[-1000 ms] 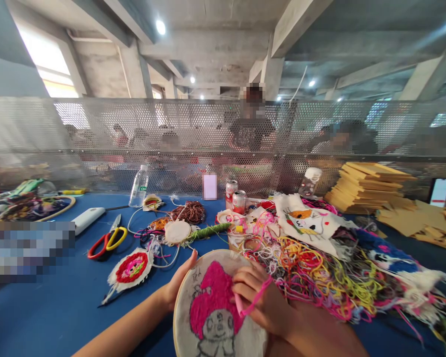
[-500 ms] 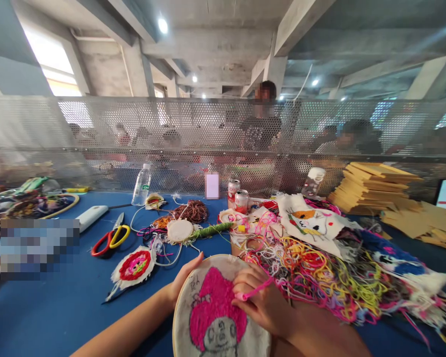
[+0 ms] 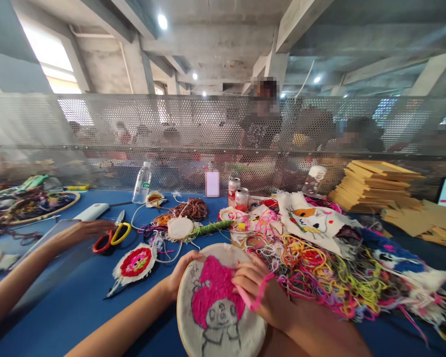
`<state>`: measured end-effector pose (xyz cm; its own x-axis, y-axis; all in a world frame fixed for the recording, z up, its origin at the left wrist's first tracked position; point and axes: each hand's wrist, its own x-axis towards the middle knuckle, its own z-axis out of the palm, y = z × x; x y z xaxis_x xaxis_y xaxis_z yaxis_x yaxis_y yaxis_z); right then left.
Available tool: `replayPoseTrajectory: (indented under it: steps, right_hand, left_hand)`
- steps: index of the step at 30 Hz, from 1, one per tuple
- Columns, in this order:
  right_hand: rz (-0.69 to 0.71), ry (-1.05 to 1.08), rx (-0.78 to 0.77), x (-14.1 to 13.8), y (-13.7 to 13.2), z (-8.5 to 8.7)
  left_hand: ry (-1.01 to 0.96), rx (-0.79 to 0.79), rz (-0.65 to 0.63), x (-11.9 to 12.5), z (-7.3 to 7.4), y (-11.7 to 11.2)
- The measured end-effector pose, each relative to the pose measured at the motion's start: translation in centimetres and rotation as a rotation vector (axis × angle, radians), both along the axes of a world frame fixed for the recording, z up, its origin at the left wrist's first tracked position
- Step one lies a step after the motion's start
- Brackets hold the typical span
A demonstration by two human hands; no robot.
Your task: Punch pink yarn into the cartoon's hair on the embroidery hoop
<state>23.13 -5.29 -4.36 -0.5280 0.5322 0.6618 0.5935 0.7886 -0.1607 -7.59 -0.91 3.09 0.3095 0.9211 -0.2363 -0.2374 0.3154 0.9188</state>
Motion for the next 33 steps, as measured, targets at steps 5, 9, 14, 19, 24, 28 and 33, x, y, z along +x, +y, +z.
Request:
replayPoseTrajectory:
  steps: [5,9,14,19,24,28,33]
  right_hand:
    - [0.004,0.074,0.145,0.1,1.2,-1.3]
    - [-0.001,0.121,-0.001,0.0,0.7,-0.9]
    - [0.0,0.19,-0.08,-0.2,-0.1,-0.1]
    - [-0.031,0.15,-0.1,0.0,-0.2,-0.5]
    - [-0.022,0.127,-0.168,0.2,-0.4,0.0]
    - [-0.036,0.132,-0.225,0.3,-0.6,0.5]
    - [-0.003,0.099,-0.218,0.4,-0.4,0.6]
  left_hand:
    - [-0.178,-0.253,-0.109,6.4,-3.4,0.2]
    - [-0.243,-0.399,-0.174,8.6,-4.8,0.6]
    - [-0.371,-0.551,-0.246,8.2,-5.5,0.9]
    - [-0.373,-0.576,-0.26,8.2,-6.0,0.9]
    - [-0.363,-0.585,-0.23,8.3,-5.9,0.9]
    - [-0.392,-0.588,-0.248,8.3,-5.9,1.0]
    - [-0.385,-0.585,-0.268,8.3,-6.1,1.2]
